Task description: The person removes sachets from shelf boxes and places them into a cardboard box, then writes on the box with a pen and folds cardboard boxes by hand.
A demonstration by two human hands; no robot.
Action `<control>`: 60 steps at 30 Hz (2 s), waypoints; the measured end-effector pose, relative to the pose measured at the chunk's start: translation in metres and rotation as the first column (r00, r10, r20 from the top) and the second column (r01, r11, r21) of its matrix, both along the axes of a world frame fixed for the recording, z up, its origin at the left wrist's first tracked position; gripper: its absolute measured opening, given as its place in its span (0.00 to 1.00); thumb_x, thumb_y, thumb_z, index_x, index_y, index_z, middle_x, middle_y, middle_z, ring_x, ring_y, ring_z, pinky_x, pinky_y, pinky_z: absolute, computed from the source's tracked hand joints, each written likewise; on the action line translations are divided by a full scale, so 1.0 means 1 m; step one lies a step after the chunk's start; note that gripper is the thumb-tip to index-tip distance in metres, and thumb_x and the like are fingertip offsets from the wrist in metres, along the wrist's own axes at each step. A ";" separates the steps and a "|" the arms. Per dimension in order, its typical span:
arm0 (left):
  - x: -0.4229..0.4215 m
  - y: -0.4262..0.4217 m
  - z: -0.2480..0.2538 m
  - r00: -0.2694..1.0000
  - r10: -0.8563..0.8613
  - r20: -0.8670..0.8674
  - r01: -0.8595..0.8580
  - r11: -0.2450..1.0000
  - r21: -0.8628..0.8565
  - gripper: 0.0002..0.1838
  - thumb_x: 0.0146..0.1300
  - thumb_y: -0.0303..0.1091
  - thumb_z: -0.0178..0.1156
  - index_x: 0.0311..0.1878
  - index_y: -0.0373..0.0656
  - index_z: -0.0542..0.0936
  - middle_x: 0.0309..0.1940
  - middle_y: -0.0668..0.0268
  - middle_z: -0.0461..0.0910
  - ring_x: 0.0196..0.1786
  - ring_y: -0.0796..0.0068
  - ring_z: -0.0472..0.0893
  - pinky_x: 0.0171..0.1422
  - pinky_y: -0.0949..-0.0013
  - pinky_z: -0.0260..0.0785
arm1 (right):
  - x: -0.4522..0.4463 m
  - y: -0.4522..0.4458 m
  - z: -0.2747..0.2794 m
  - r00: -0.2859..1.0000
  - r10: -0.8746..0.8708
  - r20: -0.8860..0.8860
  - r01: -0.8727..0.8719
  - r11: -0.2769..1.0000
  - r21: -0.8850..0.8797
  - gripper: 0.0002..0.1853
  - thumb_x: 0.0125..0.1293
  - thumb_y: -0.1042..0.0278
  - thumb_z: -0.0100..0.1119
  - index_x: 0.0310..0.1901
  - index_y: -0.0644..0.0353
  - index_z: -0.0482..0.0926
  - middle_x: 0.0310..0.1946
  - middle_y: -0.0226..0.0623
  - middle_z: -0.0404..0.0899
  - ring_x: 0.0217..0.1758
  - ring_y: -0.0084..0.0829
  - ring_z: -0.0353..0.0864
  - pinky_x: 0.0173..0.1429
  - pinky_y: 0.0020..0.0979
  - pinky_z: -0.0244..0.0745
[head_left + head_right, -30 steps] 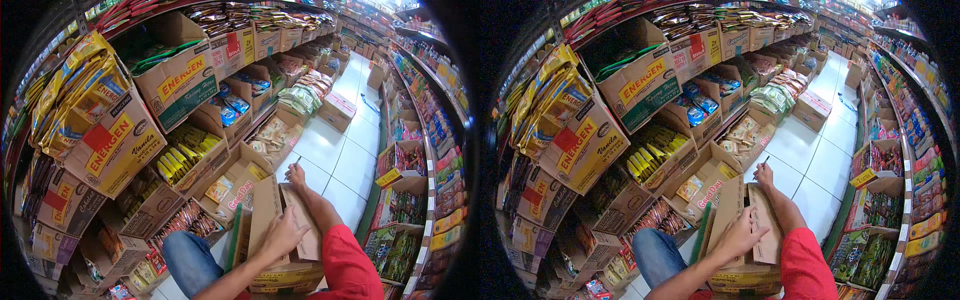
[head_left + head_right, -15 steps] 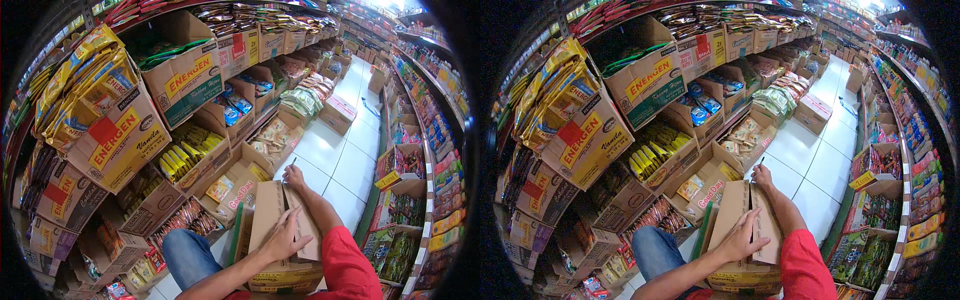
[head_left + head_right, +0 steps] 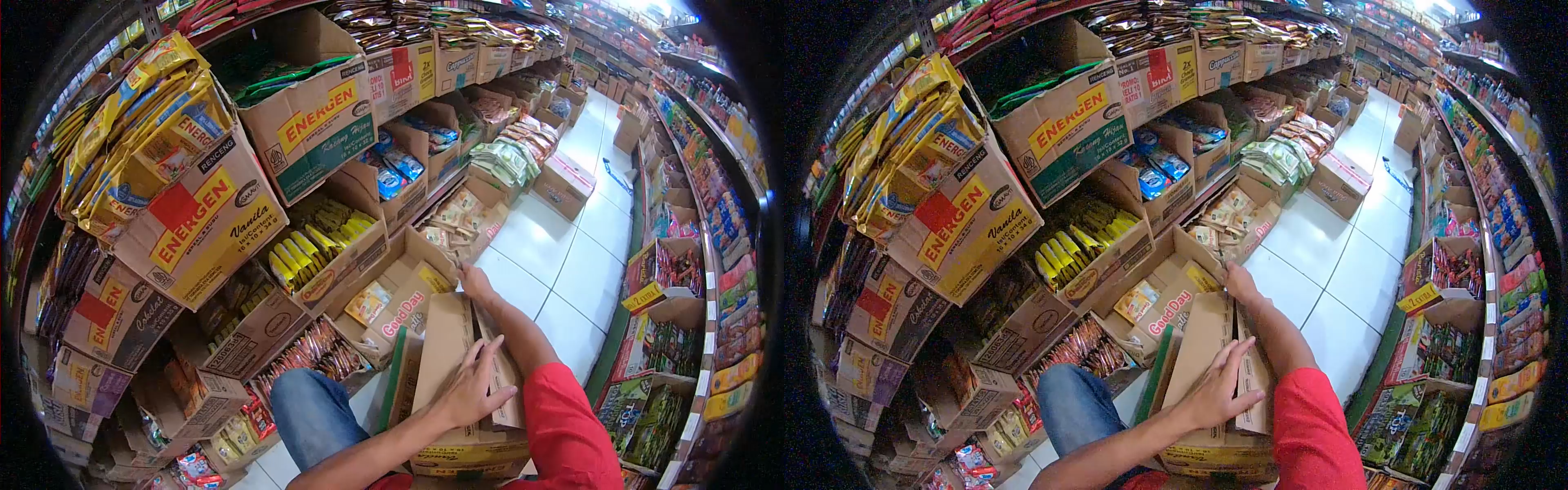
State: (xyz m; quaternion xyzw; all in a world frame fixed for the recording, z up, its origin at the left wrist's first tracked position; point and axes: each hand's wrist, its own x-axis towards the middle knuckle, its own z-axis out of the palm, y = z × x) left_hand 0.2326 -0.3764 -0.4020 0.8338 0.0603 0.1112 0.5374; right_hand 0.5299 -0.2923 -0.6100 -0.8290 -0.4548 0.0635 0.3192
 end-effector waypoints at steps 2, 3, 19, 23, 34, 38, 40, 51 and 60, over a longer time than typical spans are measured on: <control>-0.001 0.000 0.001 1.000 0.004 -0.024 -0.004 1.000 0.007 0.50 0.61 0.48 0.64 0.76 0.34 0.48 0.71 0.34 0.55 0.76 0.35 0.52 0.79 0.50 0.47 | -0.006 0.002 0.008 0.999 0.032 0.008 -0.030 0.989 -0.145 0.15 0.71 0.57 0.52 0.40 0.62 0.76 0.32 0.59 0.81 0.41 0.62 0.81 0.46 0.54 0.76; -0.001 0.000 0.001 1.000 0.006 -0.029 -0.006 1.000 0.006 0.50 0.61 0.48 0.64 0.76 0.34 0.48 0.71 0.34 0.55 0.76 0.35 0.52 0.79 0.50 0.47 | -0.009 0.001 0.009 0.999 0.033 0.003 -0.033 0.989 -0.145 0.15 0.71 0.57 0.52 0.40 0.62 0.76 0.32 0.59 0.81 0.41 0.62 0.81 0.46 0.54 0.76; 0.001 0.002 -0.001 0.998 0.062 0.034 -0.061 0.998 -0.021 0.45 0.58 0.40 0.67 0.72 0.33 0.54 0.66 0.38 0.62 0.71 0.39 0.62 0.76 0.51 0.54 | 0.021 -0.010 0.025 0.839 0.520 -0.157 -0.540 0.770 -0.340 0.12 0.65 0.55 0.58 0.42 0.51 0.85 0.37 0.41 0.85 0.40 0.46 0.84 0.45 0.43 0.78; 0.000 0.004 0.004 0.999 0.036 0.014 -0.033 0.991 -0.130 0.35 0.56 0.35 0.66 0.64 0.35 0.62 0.60 0.43 0.66 0.65 0.43 0.68 0.72 0.54 0.59 | 0.009 -0.030 0.033 0.940 0.320 -0.120 -0.337 0.809 -0.481 0.13 0.66 0.54 0.57 0.42 0.50 0.86 0.38 0.40 0.85 0.42 0.44 0.84 0.47 0.43 0.78; 0.008 -0.001 -0.009 0.999 -0.021 -0.039 0.014 0.985 -0.175 0.31 0.56 0.31 0.65 0.60 0.40 0.63 0.59 0.50 0.67 0.63 0.53 0.69 0.70 0.56 0.61 | 0.018 -0.075 0.006 0.988 0.151 -0.035 -0.153 0.920 -0.362 0.13 0.69 0.58 0.51 0.47 0.50 0.84 0.38 0.41 0.85 0.43 0.48 0.84 0.51 0.46 0.78; 0.009 -0.006 -0.009 0.999 0.002 0.033 0.003 0.988 -0.153 0.31 0.56 0.31 0.64 0.62 0.39 0.63 0.59 0.49 0.68 0.62 0.52 0.71 0.70 0.55 0.62 | 0.006 -0.075 0.033 0.966 0.247 0.071 -0.216 0.931 -0.295 0.13 0.70 0.59 0.51 0.47 0.53 0.82 0.37 0.45 0.84 0.42 0.50 0.83 0.49 0.48 0.77; 0.007 -0.005 -0.007 1.000 0.005 0.026 -0.001 0.988 -0.152 0.31 0.56 0.31 0.64 0.62 0.39 0.63 0.59 0.49 0.68 0.62 0.52 0.71 0.70 0.55 0.62 | 0.001 -0.075 0.043 0.958 0.287 0.030 -0.277 0.943 -0.185 0.12 0.70 0.60 0.51 0.41 0.57 0.81 0.37 0.48 0.82 0.41 0.52 0.82 0.47 0.47 0.76; 0.004 -0.005 -0.023 0.995 -0.004 0.102 0.028 0.971 -0.238 0.31 0.57 0.32 0.63 0.62 0.36 0.63 0.58 0.44 0.68 0.65 0.46 0.69 0.71 0.55 0.60 | -0.017 -0.080 0.070 0.944 0.297 -0.146 -0.294 0.955 0.043 0.14 0.69 0.59 0.51 0.37 0.60 0.82 0.31 0.51 0.82 0.35 0.53 0.82 0.43 0.45 0.77; -0.009 -0.003 -0.011 0.993 0.002 0.117 0.038 0.940 -0.338 0.32 0.60 0.28 0.62 0.65 0.36 0.60 0.62 0.50 0.66 0.67 0.55 0.69 0.74 0.57 0.58 | -0.011 -0.063 0.058 0.944 0.316 -0.097 -0.323 0.943 -0.075 0.19 0.67 0.52 0.54 0.34 0.61 0.83 0.24 0.52 0.80 0.29 0.49 0.81 0.40 0.45 0.75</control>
